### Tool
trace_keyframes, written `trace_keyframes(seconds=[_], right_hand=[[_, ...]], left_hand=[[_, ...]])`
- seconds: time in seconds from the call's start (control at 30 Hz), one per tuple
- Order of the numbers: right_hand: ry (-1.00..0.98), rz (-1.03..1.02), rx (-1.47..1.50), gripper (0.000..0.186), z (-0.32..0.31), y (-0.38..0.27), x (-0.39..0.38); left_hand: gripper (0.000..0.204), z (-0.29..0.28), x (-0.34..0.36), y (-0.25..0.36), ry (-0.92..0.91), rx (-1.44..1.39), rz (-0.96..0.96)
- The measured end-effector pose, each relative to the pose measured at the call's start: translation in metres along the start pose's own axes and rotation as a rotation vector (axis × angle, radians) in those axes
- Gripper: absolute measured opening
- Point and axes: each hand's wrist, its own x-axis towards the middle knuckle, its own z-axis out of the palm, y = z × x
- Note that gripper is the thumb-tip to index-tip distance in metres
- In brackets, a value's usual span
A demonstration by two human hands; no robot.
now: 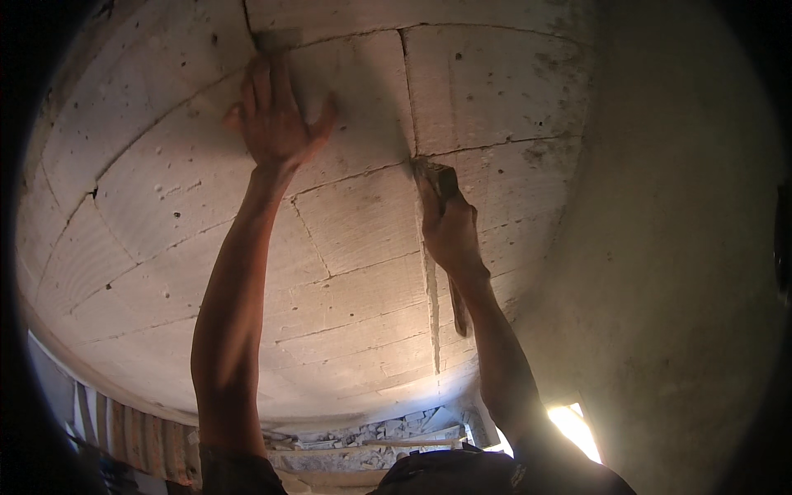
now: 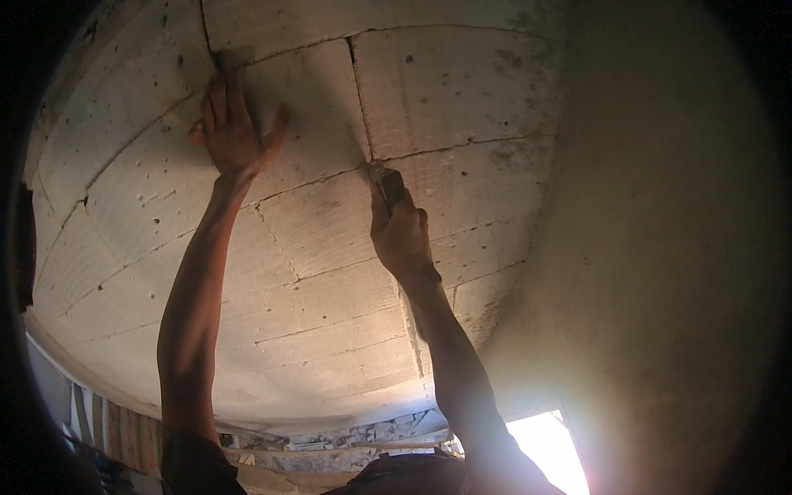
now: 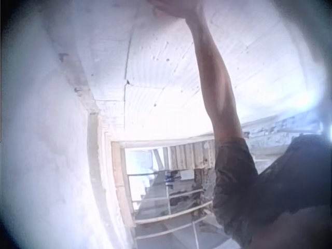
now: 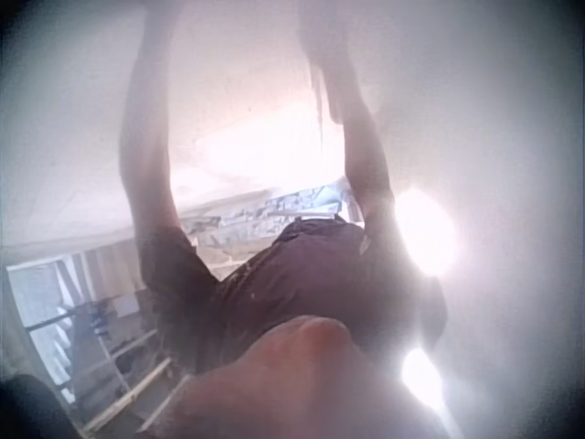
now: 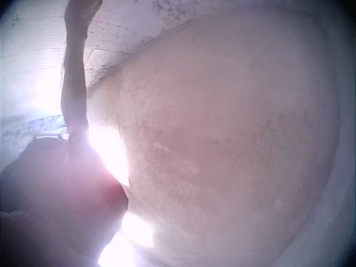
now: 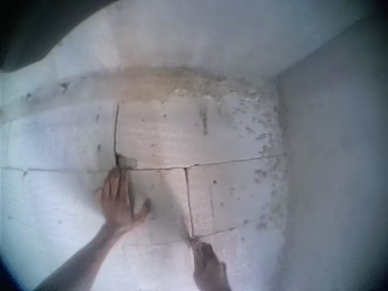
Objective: The person applies a substance into a narrow groove in a concrete ceiling using a small handheld scraper.
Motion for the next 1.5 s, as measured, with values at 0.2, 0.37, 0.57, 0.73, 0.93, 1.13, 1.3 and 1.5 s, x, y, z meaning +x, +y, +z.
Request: trace_keyframes(seconds=[0.2,0.37,0.57,0.73,0.93,1.13,1.3,1.5], right_hand=[[0.348,-0.249,0.089,0.023,-0.006,-0.013,-0.01],[-0.162,0.202,-0.015,0.021,-0.013,-0.011,0.003],[0.328,-0.036,0.189,0.025,-0.002,-0.003,-0.023],[-0.095,0.089,-0.053,0.028,-0.009,0.005,-0.007],[0.35,-0.112,0.171,0.022,0.008,0.013,-0.031],[-0.032,0.097,-0.112,0.022,-0.009,0.004,-0.02],[0.239,-0.2,-0.066,0.021,0.011,0.021,-0.021],[0.058,-0.075,-0.038,0.023,0.0,0.031,-0.014]], left_hand=[[0.083,-0.009,0.003,0.0,-0.02,0.088,0.009],[0.08,-0.009,0.002,0.003,-0.026,0.05,0.016],[0.079,-0.01,0.005,0.005,0.006,0.067,0.037],[0.079,-0.013,0.007,0.01,-0.009,0.109,0.043],[0.088,-0.003,0.001,-0.001,-0.039,-0.062,-0.019],[0.084,-0.009,-0.005,-0.001,-0.082,0.031,-0.024],[0.083,-0.003,0.002,0.002,-0.012,-0.038,0.01],[0.083,-0.012,0.0,0.001,-0.052,0.067,-0.018]])
